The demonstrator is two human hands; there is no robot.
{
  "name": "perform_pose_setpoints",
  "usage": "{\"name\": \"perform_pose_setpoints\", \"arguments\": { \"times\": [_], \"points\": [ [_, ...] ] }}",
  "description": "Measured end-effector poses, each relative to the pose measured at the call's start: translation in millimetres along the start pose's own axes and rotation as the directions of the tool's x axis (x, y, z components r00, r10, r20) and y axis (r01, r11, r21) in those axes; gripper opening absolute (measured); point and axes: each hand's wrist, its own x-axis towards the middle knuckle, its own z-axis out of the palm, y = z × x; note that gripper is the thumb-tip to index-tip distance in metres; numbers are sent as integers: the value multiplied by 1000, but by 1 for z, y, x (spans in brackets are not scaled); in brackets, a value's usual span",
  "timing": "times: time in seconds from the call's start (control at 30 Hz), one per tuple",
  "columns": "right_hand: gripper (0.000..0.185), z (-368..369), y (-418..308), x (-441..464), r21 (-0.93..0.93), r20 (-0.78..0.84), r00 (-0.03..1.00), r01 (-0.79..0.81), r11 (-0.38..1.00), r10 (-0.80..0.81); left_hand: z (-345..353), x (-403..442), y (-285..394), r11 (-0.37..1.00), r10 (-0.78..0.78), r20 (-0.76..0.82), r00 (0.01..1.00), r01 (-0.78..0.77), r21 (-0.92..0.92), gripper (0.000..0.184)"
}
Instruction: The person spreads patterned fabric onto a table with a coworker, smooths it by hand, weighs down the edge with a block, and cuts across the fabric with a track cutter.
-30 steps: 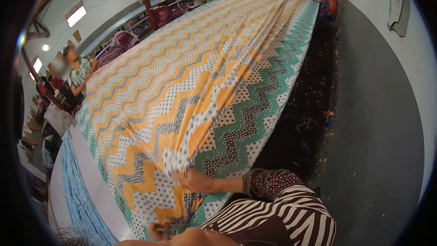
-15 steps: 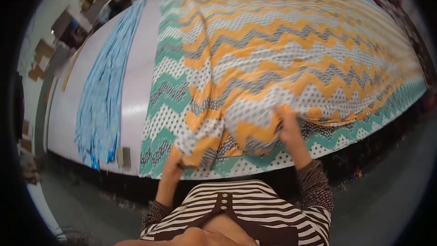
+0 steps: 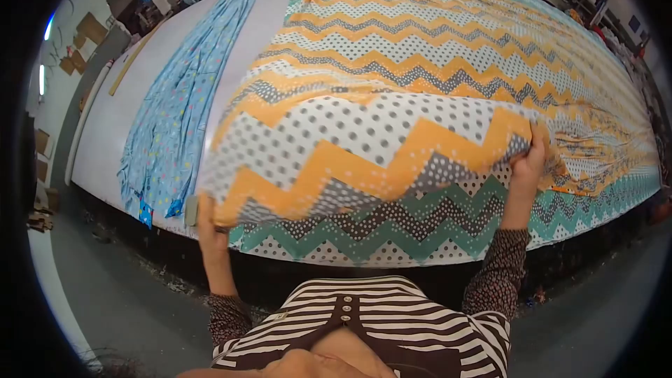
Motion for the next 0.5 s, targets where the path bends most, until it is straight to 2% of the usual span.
{"name": "perform_pose_setpoints", "arguments": {
  "times": [0.03,0.1,0.13,0.2,0.27,0.3,0.37,0.4,0.47,0.5],
  "points": [
    [23,-18,0,-2,0,-16,998,-55,999,55,-4,-6,-19,998,-41,-9,999,41,38,34],
    [28,5,2,-45,-127,-36,992,112,986,-117,-25,-16,-42,964,-244,-1,970,242,113,34],
    [28,4,6,-53,-127,-20,993,116,985,-120,-30,-22,-53,967,-237,-3,972,236,99,34],
    [35,-2,24,-62,-259,-66,996,-75,963,60,-35,-33,-71,927,-365,119,923,347,144,33],
    [36,4,55,-80,-665,99,993,13,747,71,-24,-44,-80,915,-395,150,906,374,149,32],
    [33,16,76,-93,-778,309,951,255,574,-3,-20,-48,-85,899,-431,183,883,405,165,32],
    [31,56,107,-125,-816,496,866,443,373,58,-21,-54,-102,896,-444,198,874,428,121,34],
    [30,77,119,-138,-834,476,868,394,385,142,-21,-57,-109,887,-460,210,863,453,83,36],
    [26,93,152,-145,-769,630,734,546,332,252,-11,-64,-115,888,-458,195,867,457,53,35],
    [24,116,159,-161,-802,597,709,531,274,375,-7,-69,-116,884,-464,179,868,467,27,34]
  ]
}}
